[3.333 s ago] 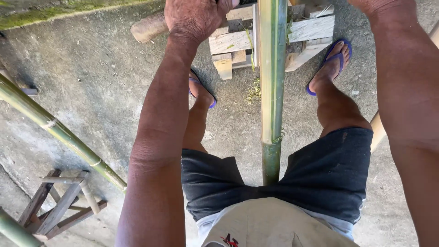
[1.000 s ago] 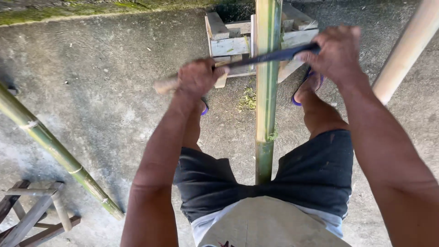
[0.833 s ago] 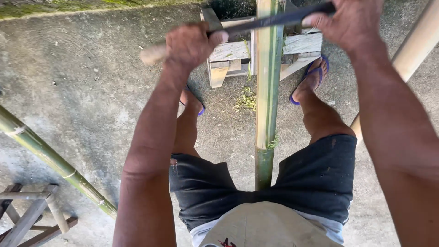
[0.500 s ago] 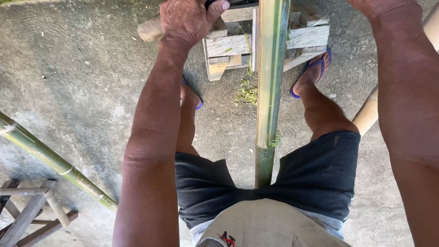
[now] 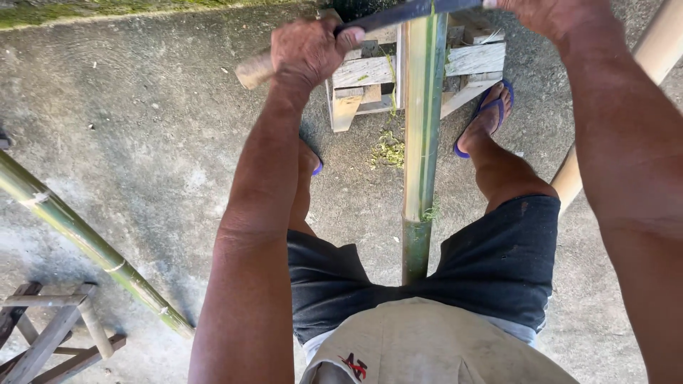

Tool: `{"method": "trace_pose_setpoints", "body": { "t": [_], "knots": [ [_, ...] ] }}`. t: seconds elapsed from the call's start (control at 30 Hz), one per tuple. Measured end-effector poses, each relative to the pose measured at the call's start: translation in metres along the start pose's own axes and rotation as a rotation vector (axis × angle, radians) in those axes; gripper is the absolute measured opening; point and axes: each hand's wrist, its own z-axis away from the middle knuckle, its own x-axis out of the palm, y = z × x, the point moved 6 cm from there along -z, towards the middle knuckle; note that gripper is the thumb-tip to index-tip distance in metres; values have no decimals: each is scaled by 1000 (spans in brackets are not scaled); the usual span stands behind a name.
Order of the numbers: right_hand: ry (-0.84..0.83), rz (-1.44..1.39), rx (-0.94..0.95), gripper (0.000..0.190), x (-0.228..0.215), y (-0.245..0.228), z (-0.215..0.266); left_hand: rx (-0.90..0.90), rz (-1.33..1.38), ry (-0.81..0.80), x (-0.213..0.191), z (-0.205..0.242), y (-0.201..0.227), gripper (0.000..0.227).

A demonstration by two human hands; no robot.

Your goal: The recorder uses a machete to shave and shape a piece of bamboo.

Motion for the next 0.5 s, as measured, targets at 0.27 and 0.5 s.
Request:
{"method": "trace_pose_setpoints", "body": {
  "t": [0.27, 0.5],
  "knots": [
    [342, 293, -436, 59, 40, 38, 46, -34, 13, -76, 31, 57, 10, 80],
    [180, 210, -310, 60, 54, 39, 62, -35, 10, 17, 28, 81, 13, 82]
  ]
}}
